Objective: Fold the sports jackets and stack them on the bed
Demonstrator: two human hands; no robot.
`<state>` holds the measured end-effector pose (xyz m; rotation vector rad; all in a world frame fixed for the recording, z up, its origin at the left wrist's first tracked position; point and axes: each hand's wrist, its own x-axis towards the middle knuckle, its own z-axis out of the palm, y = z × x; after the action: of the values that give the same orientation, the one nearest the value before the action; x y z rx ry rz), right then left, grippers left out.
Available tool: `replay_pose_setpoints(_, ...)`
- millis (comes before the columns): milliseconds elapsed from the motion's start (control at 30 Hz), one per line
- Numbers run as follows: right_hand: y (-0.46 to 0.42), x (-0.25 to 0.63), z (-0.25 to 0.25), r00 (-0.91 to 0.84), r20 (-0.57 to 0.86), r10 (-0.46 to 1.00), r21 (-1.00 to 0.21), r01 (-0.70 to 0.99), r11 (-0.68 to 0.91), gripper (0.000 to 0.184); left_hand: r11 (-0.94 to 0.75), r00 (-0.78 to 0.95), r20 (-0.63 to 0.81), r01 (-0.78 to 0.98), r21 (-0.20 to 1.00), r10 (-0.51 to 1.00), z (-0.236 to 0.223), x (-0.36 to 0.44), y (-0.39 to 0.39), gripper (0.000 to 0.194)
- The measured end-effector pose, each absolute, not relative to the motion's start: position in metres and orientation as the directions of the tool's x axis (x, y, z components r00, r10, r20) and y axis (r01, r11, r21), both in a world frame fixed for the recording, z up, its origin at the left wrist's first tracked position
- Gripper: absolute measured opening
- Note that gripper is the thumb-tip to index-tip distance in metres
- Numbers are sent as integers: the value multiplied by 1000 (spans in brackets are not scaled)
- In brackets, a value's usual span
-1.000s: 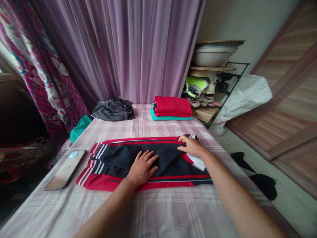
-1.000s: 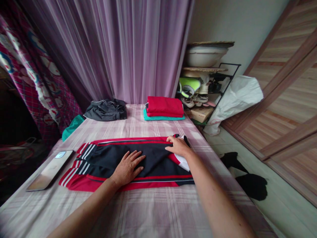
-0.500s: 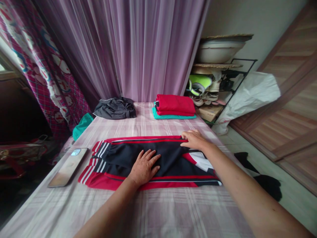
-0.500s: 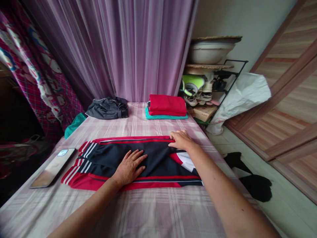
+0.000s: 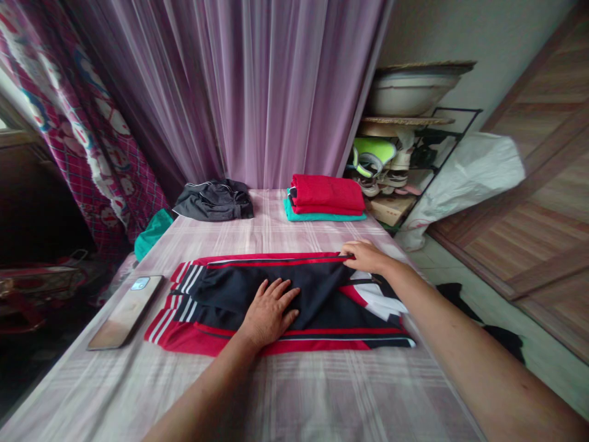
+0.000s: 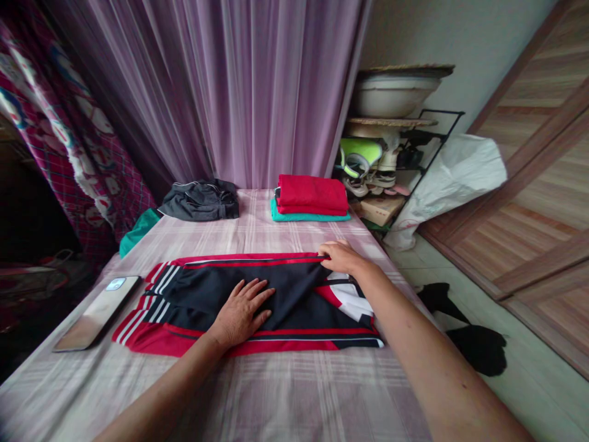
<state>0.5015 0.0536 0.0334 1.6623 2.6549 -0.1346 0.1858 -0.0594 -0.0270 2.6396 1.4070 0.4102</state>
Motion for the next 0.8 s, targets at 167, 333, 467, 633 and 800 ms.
replay_pose_setpoints(167, 50, 504, 38, -459, -4, 888, 126, 881, 456, 18, -551, 527, 164, 805, 220, 834, -25, 186, -60, 50)
replay_pose_setpoints(333, 48, 509, 37, -465, 17, 885, 139, 878, 459, 24, -552, 528, 164, 804, 222, 833, -26, 186, -59, 50)
replay_pose_setpoints(467, 51, 509, 31, -237, 59, 970, 50, 971, 234, 37, -557, 528, 179, 803, 213, 830, -28, 186, -59, 50)
replay_pose_setpoints(633, 34, 473, 15, -157, 288, 945, -92, 977, 190, 41, -566, 532, 203, 802, 189, 822, -31, 185, -59, 50)
replay_pose_setpoints(800, 8, 438, -17, -435, 185, 881, -79, 887, 454, 48, -589, 559, 206, 798, 130, 803, -33, 184, -59, 61)
